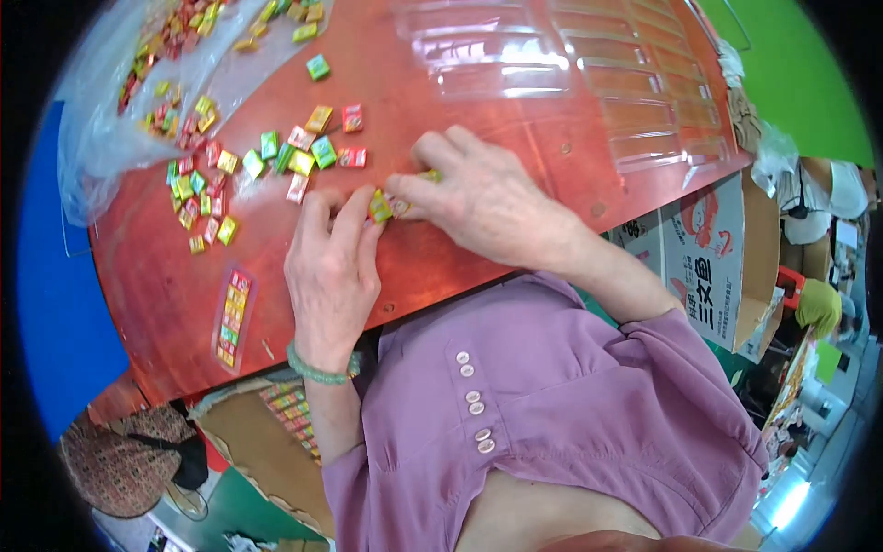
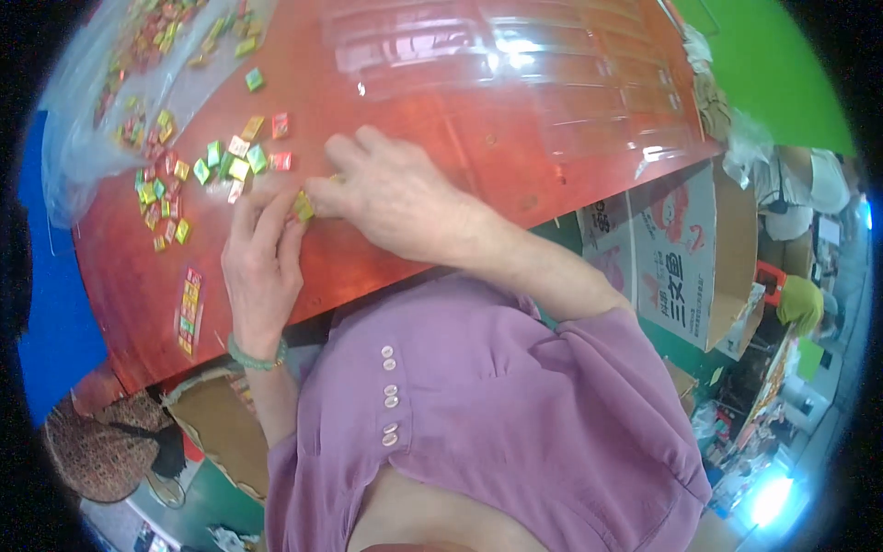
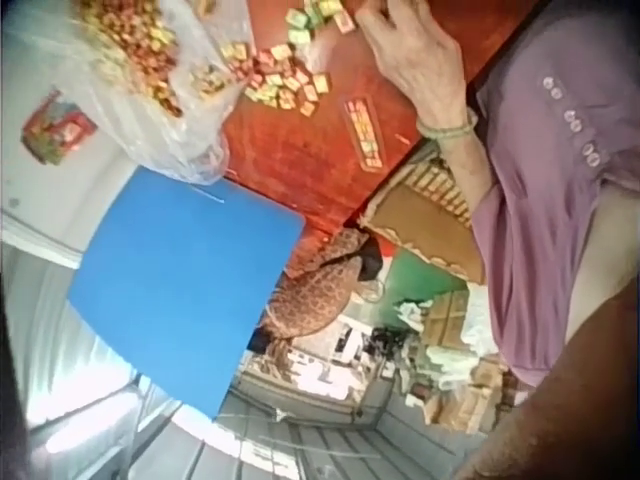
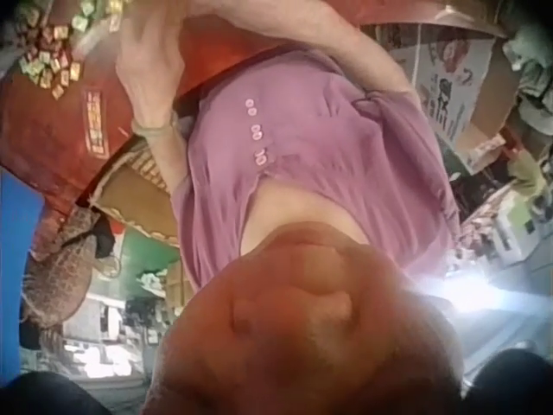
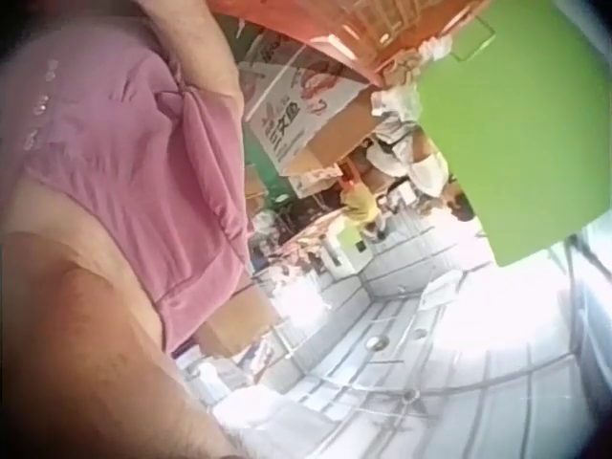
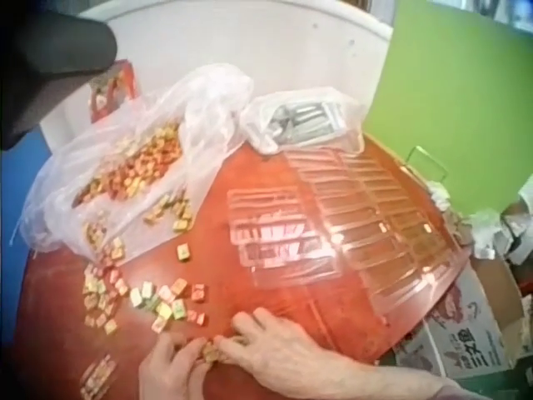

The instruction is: The recorder is sorting and placing small individual candy packets into a plastic tray before transferring the trays into a large cardboard shipping box.

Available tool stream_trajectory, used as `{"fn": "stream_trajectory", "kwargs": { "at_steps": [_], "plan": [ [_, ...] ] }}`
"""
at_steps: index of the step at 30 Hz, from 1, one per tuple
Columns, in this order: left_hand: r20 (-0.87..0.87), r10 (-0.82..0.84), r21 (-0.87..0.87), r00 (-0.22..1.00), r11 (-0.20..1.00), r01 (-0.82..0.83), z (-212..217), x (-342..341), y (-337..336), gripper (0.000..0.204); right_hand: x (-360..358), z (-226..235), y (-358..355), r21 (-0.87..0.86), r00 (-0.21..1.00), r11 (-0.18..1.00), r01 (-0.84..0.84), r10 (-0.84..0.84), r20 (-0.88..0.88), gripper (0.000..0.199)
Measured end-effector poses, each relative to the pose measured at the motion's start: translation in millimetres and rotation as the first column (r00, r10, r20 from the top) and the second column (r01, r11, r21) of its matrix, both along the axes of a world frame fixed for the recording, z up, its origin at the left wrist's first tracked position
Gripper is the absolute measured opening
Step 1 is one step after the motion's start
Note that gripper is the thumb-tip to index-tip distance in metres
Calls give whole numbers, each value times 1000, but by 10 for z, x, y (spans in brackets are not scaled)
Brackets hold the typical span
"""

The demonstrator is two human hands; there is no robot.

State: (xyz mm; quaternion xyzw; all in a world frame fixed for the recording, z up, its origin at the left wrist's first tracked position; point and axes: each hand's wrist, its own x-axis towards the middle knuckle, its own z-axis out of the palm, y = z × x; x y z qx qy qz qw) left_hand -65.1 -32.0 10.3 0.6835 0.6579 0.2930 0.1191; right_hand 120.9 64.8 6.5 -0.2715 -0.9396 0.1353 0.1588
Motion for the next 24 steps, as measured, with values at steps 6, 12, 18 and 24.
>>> {"fn": "stream_trajectory", "kwargs": {
  "at_steps": [6,12,18,24],
  "plan": [
    [-39,-1,2,999,1000,1,20,139,47,34,143,20,-72,-27,993,997,68,-70,-91,25],
    [-22,-127,151,992,980,129,246,350,595,26,444,303,269,8,976,982,187,-185,-113,23],
    [-41,-237,218,971,946,240,37,463,1284,24,627,245,792,90,967,963,252,-247,-68,26],
    [9,-260,178,966,951,254,-113,515,1440,27,705,129,921,80,959,957,280,-282,22,26]
  ]
}}
